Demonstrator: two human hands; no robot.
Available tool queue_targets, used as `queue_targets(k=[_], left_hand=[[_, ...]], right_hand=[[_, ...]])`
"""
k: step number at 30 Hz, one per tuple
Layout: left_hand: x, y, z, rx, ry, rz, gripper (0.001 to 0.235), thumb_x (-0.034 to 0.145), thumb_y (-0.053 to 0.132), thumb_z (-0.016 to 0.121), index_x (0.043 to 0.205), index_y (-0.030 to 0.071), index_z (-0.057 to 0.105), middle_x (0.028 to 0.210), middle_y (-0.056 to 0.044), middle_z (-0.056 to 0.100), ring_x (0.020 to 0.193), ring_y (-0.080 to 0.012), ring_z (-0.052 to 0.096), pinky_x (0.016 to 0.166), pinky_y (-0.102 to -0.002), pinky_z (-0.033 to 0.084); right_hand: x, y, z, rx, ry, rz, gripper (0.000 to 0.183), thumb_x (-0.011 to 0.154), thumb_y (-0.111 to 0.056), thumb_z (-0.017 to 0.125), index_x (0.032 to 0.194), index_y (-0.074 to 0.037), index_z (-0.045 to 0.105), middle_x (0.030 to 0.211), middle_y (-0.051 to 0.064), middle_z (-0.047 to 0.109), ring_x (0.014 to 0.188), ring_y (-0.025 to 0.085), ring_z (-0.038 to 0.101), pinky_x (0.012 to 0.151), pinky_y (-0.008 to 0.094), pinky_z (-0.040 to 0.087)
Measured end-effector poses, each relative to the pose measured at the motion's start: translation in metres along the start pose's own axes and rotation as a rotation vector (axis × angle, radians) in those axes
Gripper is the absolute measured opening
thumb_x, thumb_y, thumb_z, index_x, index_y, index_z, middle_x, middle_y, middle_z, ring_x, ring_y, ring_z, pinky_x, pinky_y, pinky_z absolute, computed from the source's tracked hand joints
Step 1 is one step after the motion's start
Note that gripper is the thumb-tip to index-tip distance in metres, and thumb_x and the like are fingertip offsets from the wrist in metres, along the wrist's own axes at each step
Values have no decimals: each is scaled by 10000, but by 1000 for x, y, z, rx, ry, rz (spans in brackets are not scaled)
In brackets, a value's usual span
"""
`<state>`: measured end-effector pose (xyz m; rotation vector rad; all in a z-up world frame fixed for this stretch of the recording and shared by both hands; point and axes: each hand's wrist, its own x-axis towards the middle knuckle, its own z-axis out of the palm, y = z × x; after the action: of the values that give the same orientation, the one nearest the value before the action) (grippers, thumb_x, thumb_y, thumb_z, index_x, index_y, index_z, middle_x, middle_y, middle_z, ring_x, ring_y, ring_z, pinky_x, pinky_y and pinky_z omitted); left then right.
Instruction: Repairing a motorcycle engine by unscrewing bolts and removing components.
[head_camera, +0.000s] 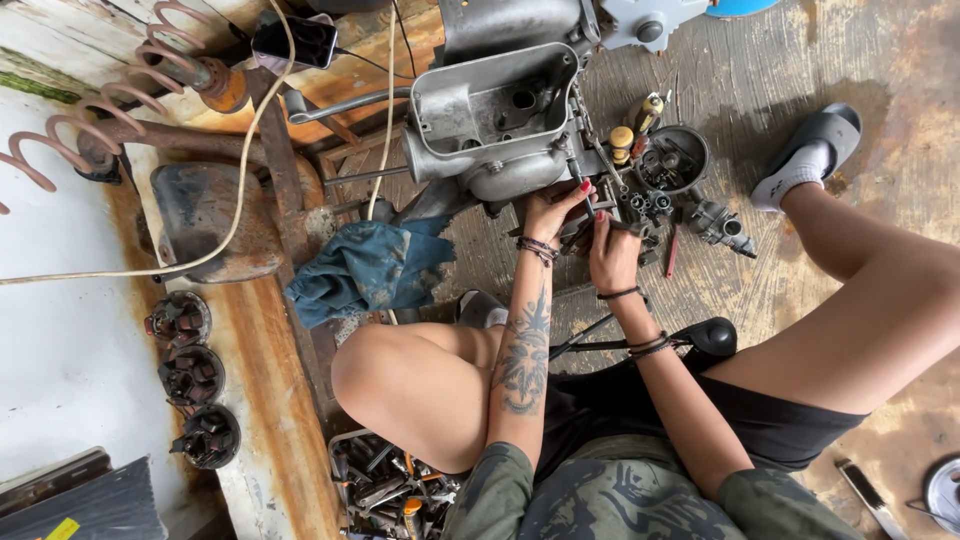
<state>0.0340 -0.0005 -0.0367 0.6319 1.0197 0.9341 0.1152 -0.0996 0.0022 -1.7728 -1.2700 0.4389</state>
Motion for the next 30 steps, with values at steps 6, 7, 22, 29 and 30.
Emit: queue_targets(k=[6,7,22,29,30], left_hand=[[5,-2,-8,-27,-32,-27,466,780,226,973,1122,-7,757,995,-201,762,887,-283,750,756,-415,635],[-16,22,-2,-27,-35,-26,466,780,226,973,1122,-7,757,995,-201,762,887,-283,750,756,-415,635],[-21,32,-15,-20,-141,-112,483,874,263,894,1250,25,707,1091,-145,761,901,-227,753,697,-310,662],[-16,26,-9,-73,-130,-59,430,854,188,899,1206,10,728,1077,-159,765,934,-248,753,781,-348,644],[-5,13,-13,-94,-119,-41,402,843,131,904,1181,-8,736,1098,-181,761,971,-283,756,840,-383,636]], right_hand=[[0,-18,-3,448,-37,345,649,1139,-382,479,636,-6,638,506,91,610,463,140,609,431,235,469],[2,-17,-1,448,-35,343,649,1139,-382,479,636,-6,638,506,91,610,463,140,609,431,235,469],[-9,5,33,2277,-301,1207,210,1061,-232,555,1000,-42,622,665,-74,466,491,-17,510,398,54,434],[-14,-26,-2,1742,-288,1132,415,1043,-485,552,1013,-85,660,674,-50,438,521,4,468,418,88,391],[-17,-27,-7,1519,-235,1073,443,1025,-527,575,999,-92,652,672,-21,459,531,27,472,413,106,370]])
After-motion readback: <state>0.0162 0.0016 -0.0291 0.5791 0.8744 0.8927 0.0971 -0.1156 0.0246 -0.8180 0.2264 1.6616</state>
